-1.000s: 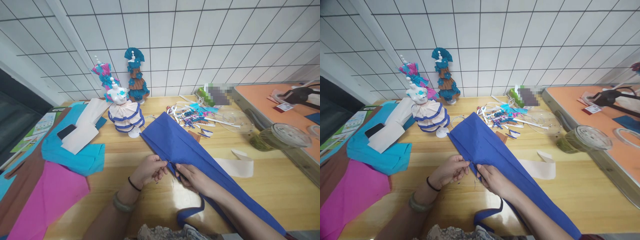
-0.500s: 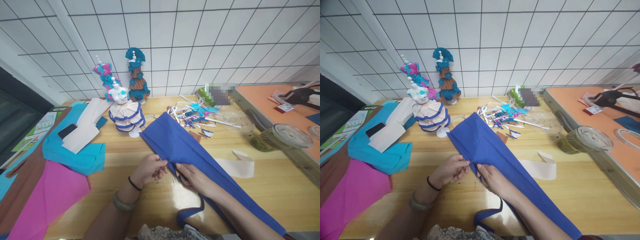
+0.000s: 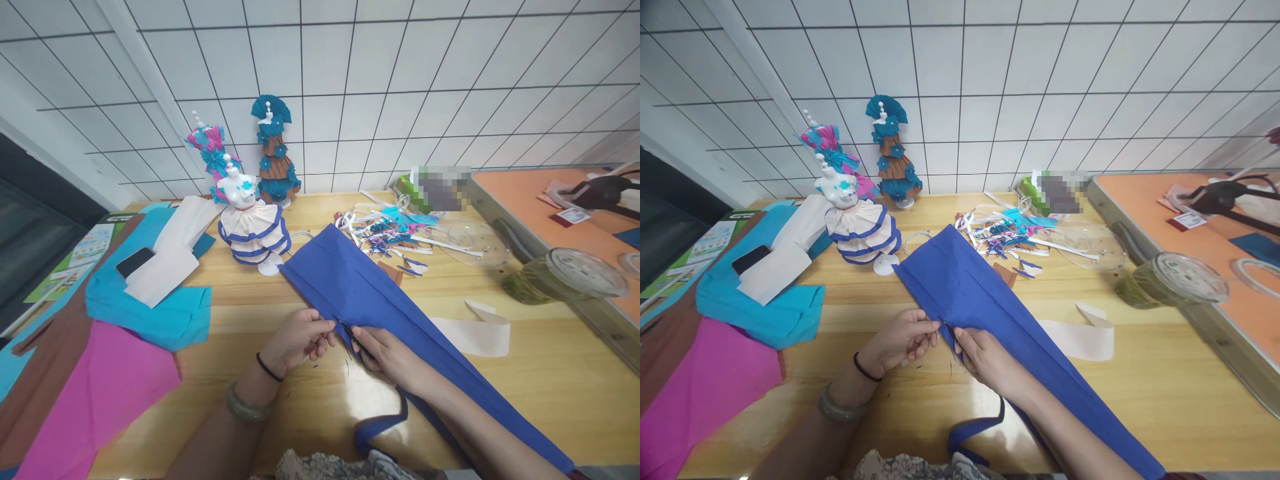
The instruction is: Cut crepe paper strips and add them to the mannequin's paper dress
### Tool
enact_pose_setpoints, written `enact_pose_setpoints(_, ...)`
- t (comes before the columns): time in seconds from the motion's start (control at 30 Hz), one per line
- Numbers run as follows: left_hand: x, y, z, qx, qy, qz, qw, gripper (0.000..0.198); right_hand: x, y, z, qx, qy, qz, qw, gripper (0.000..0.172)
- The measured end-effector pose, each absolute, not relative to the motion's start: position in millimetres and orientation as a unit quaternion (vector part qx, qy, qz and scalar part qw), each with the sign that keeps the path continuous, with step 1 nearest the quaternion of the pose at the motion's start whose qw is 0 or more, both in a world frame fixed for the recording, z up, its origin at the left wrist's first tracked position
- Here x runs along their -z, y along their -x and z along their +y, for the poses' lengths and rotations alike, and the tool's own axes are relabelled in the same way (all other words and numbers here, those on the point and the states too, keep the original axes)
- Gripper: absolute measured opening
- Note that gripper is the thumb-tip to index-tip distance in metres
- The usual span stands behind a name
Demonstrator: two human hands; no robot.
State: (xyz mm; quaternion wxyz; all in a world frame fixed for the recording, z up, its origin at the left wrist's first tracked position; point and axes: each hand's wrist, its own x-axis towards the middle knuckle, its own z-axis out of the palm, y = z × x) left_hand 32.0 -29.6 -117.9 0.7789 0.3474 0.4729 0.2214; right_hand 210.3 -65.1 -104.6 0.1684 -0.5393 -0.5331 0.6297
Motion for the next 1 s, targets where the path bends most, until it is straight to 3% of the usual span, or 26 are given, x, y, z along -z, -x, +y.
enact_pose_setpoints(1.0,117,-33,-31,-0.220,-0.348,0.464,0.784,0.030,104,-198,-51,-0.644,0.536,-0.519,0.172,0.045)
